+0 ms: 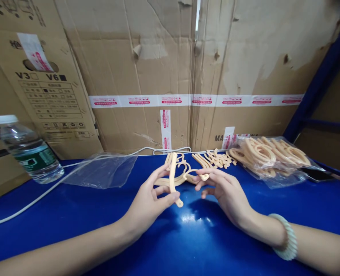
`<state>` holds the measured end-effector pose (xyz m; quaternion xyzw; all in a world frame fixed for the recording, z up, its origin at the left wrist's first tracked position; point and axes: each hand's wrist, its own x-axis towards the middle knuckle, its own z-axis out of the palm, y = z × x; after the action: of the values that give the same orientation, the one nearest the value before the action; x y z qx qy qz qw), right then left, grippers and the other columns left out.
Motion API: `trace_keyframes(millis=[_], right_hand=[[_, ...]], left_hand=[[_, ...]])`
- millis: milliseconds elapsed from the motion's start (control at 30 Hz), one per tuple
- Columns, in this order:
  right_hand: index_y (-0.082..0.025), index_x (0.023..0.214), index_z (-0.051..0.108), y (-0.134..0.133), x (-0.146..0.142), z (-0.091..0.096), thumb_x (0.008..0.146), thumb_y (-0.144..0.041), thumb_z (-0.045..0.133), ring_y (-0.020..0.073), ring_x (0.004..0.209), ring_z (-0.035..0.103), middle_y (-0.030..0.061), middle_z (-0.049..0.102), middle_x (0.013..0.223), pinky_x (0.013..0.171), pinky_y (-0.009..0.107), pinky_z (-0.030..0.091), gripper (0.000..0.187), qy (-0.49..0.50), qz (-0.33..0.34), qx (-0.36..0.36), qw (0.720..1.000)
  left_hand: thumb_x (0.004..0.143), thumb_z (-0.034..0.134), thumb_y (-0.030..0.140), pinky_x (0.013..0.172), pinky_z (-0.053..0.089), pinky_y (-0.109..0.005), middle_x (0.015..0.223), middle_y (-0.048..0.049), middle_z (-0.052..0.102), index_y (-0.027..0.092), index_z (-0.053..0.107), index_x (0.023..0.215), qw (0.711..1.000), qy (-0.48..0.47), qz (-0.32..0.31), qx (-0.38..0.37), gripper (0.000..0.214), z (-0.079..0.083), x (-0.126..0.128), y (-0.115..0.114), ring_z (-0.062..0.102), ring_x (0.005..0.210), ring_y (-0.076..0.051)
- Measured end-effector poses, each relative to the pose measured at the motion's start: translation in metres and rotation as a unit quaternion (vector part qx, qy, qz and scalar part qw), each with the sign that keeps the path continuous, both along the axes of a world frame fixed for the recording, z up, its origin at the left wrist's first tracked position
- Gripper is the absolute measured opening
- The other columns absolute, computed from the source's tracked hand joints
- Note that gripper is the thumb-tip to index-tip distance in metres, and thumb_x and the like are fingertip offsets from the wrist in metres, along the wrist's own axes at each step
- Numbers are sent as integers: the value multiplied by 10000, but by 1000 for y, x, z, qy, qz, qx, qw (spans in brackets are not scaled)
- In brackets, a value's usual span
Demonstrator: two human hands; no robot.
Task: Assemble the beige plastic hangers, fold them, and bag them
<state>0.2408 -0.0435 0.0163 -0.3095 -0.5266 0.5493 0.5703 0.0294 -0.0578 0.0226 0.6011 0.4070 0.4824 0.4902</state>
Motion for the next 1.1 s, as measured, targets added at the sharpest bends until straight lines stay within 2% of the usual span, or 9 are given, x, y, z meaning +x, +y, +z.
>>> trace_keyframes(millis=[67,133,233,400,533,633,700,833,1100], right_hand=[[-178,922,735,0,-3,-3,825,-446,656,185,695,661,105,730,902,523,284,530,296,3,24,-25,999],[-184,936,713,0,-5,-6,794,-427,716,152,662,629,82,715,893,497,250,507,281,-17,29,-41,999],[-205,902,629,0,-8,-10,705,-335,821,114,614,589,12,684,782,472,202,468,304,-36,34,-49,998],[-236,859,446,2,-8,-15,668,-268,855,116,629,615,-11,713,778,535,213,486,452,-22,70,-51,996],[-213,995,563,1,-6,-14,684,-247,851,112,651,628,-14,705,760,618,233,507,424,-30,99,-55,993],[-172,832,675,1,-5,-13,721,-290,827,98,642,614,2,690,770,625,228,502,221,-50,125,-45,990],[-173,768,703,0,-4,-13,731,-299,820,86,647,606,11,699,857,633,226,498,176,-58,133,-41,989],[-191,790,712,0,-4,-14,749,-325,811,104,778,638,20,715,992,746,241,504,171,-65,142,-47,987],[-158,848,671,1,-3,-12,804,-358,763,116,766,699,36,740,858,734,239,552,224,-80,212,-61,972]], left_hand=[[698,768,277,820,583,-401,1243,-124,627,210,528,1263,999,-10,-17,-29,617,-5,0,0,698,920,-233],[703,771,288,855,558,-402,1047,-83,692,189,610,1032,999,-8,-30,-45,379,-9,1,0,687,922,-236],[690,781,295,818,537,-374,809,-11,669,201,549,807,999,-5,-18,-47,276,-14,1,0,676,835,-213],[709,766,294,774,492,-325,768,7,634,201,510,748,999,-3,-35,-34,275,-15,2,-2,630,779,-178],[740,749,264,723,453,-266,767,21,601,195,496,719,997,-17,-57,-45,263,-12,3,-6,585,765,-147],[777,723,251,698,430,-251,783,17,576,190,502,707,998,-7,-67,-15,240,-13,2,-7,558,789,-149],[802,705,251,700,420,-254,783,11,568,187,509,701,997,9,-71,4,229,-14,0,-7,550,801,-154],[819,691,246,688,410,-253,783,7,560,185,521,704,997,19,-71,12,214,-15,-1,-7,545,795,-156],[802,695,206,696,449,-250,777,4,579,169,557,676,996,14,-73,39,191,-13,0,-6,583,754,-145]])
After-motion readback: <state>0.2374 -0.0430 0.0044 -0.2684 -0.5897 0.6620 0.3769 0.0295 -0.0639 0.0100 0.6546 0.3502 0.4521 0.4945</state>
